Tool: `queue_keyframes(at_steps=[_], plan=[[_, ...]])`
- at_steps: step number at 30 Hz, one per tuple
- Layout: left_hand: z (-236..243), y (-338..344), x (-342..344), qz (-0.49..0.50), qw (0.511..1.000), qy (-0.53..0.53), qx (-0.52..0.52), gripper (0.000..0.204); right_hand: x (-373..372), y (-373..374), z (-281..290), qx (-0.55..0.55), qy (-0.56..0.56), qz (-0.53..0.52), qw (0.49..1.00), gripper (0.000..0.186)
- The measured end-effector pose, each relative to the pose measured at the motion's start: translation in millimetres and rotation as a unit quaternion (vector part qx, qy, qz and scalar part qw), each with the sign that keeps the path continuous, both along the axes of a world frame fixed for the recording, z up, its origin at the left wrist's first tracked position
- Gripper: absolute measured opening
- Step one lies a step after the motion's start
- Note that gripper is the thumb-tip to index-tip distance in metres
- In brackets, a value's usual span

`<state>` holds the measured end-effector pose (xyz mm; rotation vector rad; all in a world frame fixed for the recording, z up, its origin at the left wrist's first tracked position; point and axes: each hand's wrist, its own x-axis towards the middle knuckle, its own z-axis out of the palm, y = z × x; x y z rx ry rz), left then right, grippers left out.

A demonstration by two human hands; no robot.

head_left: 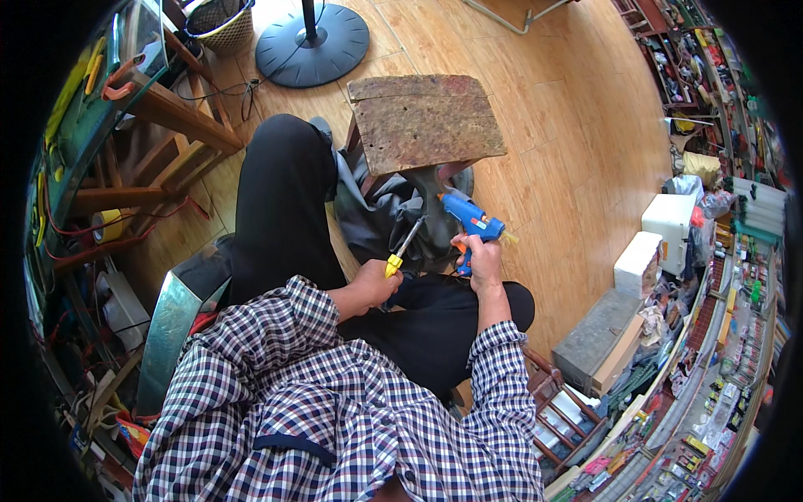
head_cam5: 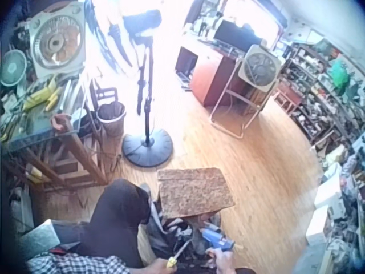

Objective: The person sits on the floor and uses a soldering iron and a hot glue gun to repair a shoe placed on a small wooden stool. They apply heat and glue to the shoe's sole area, then briefly handle a multimeter and wires.

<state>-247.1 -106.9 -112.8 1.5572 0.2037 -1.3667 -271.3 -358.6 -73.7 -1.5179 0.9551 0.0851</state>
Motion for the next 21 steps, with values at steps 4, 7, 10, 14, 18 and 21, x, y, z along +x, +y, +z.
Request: queue_keyframes(at_steps=[4,7,10,14,18,21], plan=[[5.8,0.1,1.3,0.005,1.000,0.005,-0.001,0.016,2.7,2.4,0.9,-0.008,-0.002,-0.004,1.000,0.026],[7.9,0.7,3.4,-0.007,1.000,0.013,0.001,0.014,5.1,3.2,0.4,-0.011,-0.008,-0.005,1.000,0.024],[10.7,1.6,5.5,-0.019,0.999,0.028,0.002,0.013,7.2,3.9,2.9,-0.013,-0.004,-0.001,1.000,0.022],[6.3,1.7,4.0,-0.011,0.999,0.033,-0.009,0.013,8.8,1.9,5.6,-0.017,0.008,0.015,1.000,0.021],[7.8,0.3,4.9,-0.005,0.999,0.033,0.001,0.013,8.5,2.3,6.0,-0.022,0.011,0.019,1.000,0.019],[9.4,-0.4,5.8,-0.005,1.000,0.027,0.008,0.014,6.9,0.8,3.7,-0.026,0.011,0.021,0.999,0.018]])
